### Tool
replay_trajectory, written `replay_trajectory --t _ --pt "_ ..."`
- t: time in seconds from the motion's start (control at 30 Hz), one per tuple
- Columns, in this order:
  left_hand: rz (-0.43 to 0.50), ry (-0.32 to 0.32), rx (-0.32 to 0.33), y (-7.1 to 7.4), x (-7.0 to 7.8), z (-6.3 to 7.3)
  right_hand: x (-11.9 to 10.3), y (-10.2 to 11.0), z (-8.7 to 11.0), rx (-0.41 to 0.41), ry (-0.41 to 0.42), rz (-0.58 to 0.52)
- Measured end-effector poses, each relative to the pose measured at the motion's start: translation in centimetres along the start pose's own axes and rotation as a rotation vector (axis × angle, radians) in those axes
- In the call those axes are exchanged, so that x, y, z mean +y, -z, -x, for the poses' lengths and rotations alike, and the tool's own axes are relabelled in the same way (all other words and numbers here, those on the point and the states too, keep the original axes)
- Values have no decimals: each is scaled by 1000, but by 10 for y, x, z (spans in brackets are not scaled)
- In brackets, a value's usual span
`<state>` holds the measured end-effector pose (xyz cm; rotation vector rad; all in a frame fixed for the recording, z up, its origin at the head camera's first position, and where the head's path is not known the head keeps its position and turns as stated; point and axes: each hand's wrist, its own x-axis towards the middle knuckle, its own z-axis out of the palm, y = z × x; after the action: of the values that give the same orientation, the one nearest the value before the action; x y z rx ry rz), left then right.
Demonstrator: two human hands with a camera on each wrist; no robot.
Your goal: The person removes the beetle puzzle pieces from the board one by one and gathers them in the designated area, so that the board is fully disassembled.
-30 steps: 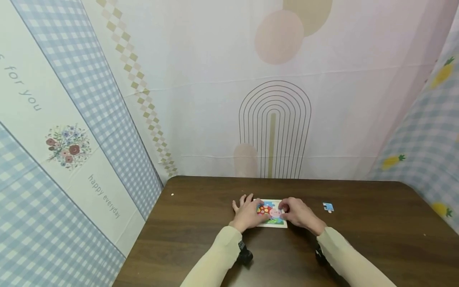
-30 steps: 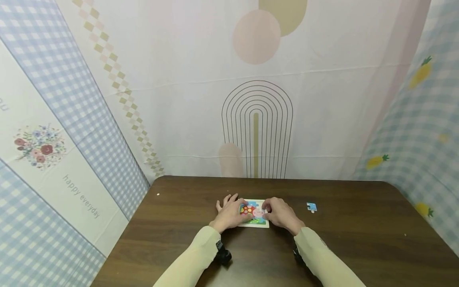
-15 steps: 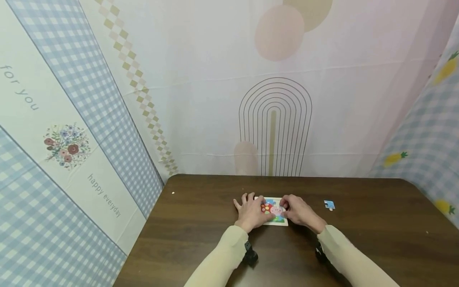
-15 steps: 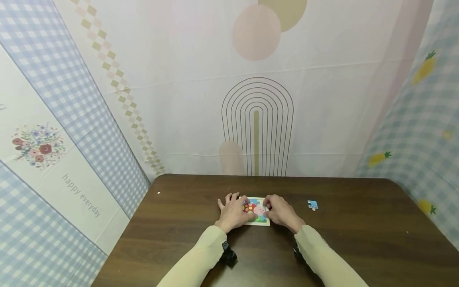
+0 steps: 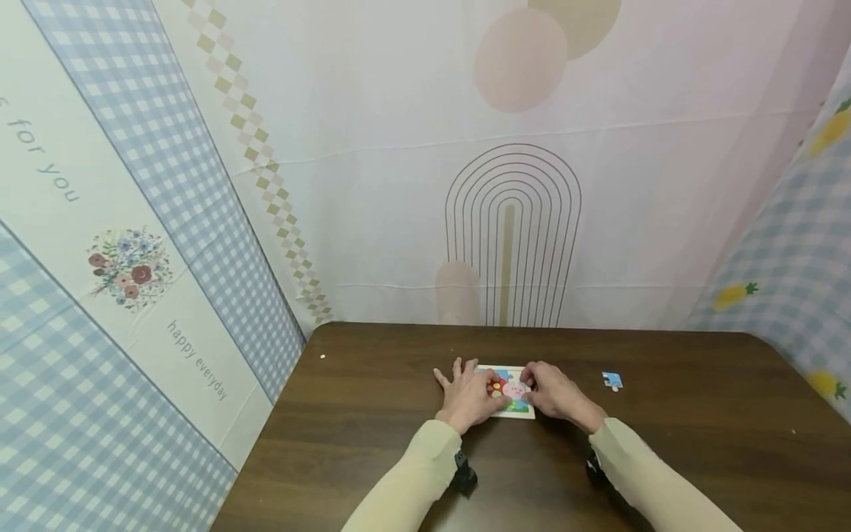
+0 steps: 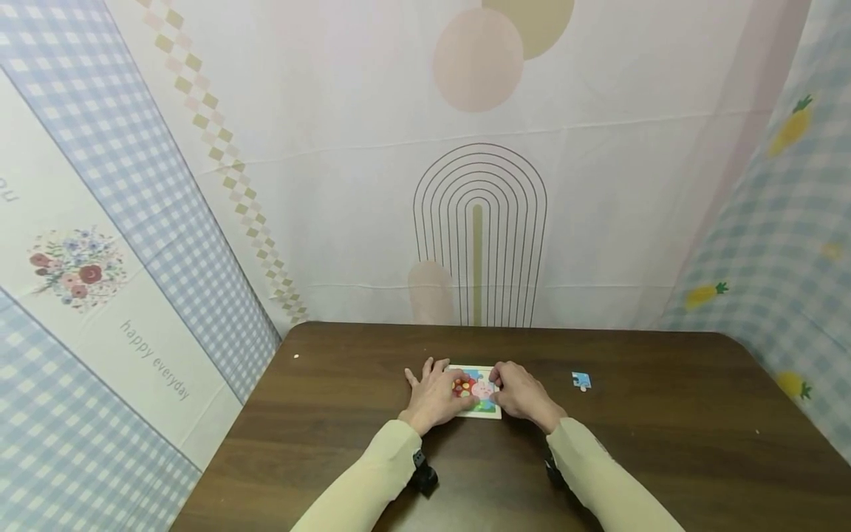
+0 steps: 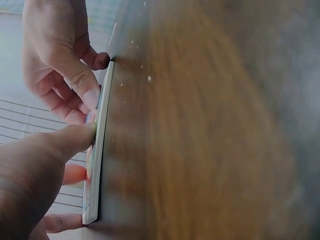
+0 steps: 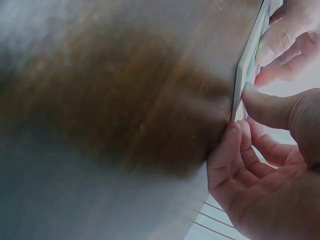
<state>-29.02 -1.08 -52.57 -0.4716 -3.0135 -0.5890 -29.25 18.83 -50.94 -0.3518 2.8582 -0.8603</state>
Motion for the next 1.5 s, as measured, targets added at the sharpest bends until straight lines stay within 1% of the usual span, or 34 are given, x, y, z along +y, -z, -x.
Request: replay_trajectory --t 0.17,0.37,0.53,0.77,0.87,1.17,1.37,1.5 --pt "-20 7 -4 -2 2 -1 -1 2 0 -8 11 9" --pt "-18 6 3 -1 4 -2 -1 4 0 2 11 -27" --pt "-12 6 3 0 6 -1 1 4 -2 15 22 -29" --pt "-14 8 3 1 8 -1 5 4 -1 52 53 -28" --pt "-7 8 2 1 8 -1 6 3 0 63 51 -32" --pt "-3 7 5 0 7 -2 5 4 4 130 86 14" --pt "-15 11 6 -2 3 -3 8 9 8 139 97 -23" --pt "-7 17 8 0 1 -4 12 14 14 120 71 -61"
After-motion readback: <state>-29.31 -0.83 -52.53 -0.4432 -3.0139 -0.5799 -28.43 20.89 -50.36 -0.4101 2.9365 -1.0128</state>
